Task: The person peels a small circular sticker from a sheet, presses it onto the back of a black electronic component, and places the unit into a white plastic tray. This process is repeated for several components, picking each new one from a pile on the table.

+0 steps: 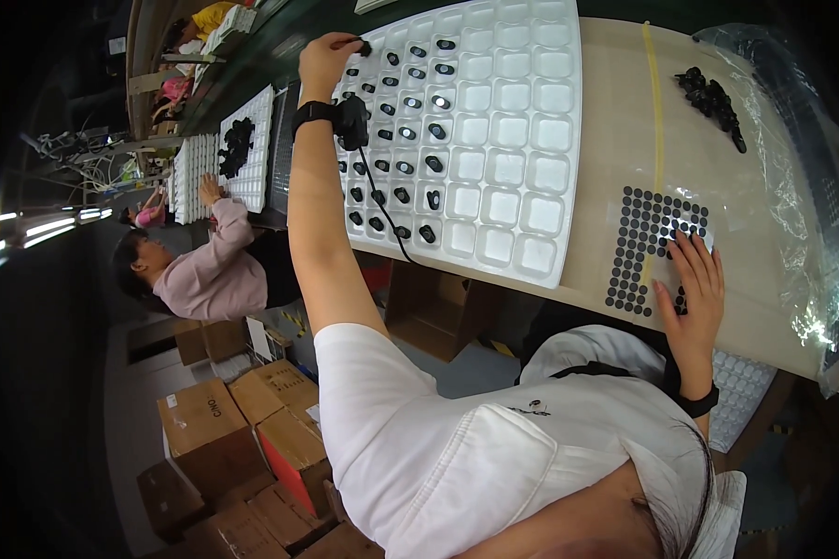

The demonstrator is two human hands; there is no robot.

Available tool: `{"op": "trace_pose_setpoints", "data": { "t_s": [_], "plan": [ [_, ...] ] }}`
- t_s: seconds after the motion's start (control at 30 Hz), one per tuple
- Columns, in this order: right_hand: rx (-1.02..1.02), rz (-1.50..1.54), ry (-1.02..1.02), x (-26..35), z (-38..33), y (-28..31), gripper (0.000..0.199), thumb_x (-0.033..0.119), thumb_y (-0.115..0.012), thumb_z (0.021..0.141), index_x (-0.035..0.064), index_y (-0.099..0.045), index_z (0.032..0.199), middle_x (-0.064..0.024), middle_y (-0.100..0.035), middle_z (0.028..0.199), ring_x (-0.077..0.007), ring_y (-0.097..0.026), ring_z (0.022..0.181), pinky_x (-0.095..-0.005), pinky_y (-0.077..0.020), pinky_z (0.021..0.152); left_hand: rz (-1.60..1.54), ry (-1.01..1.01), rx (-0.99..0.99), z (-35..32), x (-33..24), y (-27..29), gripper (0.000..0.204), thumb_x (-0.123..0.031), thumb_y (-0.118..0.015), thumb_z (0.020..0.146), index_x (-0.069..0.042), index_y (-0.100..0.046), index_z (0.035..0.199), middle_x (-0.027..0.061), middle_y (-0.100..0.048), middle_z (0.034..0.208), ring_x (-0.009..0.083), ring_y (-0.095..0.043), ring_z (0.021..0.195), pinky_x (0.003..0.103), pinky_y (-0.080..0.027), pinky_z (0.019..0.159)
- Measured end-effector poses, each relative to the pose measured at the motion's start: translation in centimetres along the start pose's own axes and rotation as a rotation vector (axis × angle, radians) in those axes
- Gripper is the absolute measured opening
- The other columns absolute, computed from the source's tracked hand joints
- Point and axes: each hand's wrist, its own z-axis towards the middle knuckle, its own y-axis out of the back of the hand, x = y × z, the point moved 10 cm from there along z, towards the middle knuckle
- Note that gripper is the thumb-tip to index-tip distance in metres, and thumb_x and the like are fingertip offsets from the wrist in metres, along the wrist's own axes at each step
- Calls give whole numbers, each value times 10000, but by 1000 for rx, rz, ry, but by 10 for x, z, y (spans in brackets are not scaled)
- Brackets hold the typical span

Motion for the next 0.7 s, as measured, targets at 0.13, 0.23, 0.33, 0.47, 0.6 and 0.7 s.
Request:
{"op": "trace_pose_setpoints", "data": {
  "t_s": [0.13,0.23,0.33,0.47,0.6,0.7],
  "plan": [
    [-9,-4,7,2,-1,1,411,94,-569,717,49,-505,1121,-83,-486,1181,-259,-384,1159,-431,-207,1007,120,123,-77,-8,31,17,249,-273,-674,654,-83,-665,815,85,-642,740,193,-610,672,268,-461,635],
    [0,9,11,0,0,-2,412,95,-566,721,52,-503,1126,-81,-482,1186,-258,-382,1161,-429,-210,1007,231,181,3,-13,51,11,263,-293,-678,630,-98,-670,807,83,-642,748,232,-612,704,297,-469,660],
    [-1,-2,8,0,-1,-1,410,94,-561,726,54,-500,1129,-81,-479,1190,-257,-380,1163,-427,-212,1007,112,229,-69,-21,45,27,262,-304,-684,615,-106,-677,786,85,-641,744,231,-612,720,301,-464,674],
    [1,-20,8,-1,-1,-2,406,94,-554,733,57,-497,1134,-80,-474,1196,-255,-377,1166,-423,-212,1008,66,235,90,-32,55,23,253,-301,-681,619,-104,-680,778,84,-641,735,218,-612,715,291,-459,677],
    [2,-27,17,-1,-3,-3,400,95,-549,740,58,-497,1134,-79,-472,1199,-254,-375,1167,-419,-209,1011,90,176,52,-41,43,30,265,-273,-693,643,-67,-670,807,57,-636,686,120,-582,641,233,-441,629],
    [-8,-28,17,0,-2,-3,397,100,-554,736,62,-503,1128,-73,-479,1193,-249,-383,1161,-417,-213,1010,-38,114,63,-40,20,32,265,-277,-691,646,-64,-670,803,58,-637,689,117,-579,642,231,-439,626]
  ]
}}
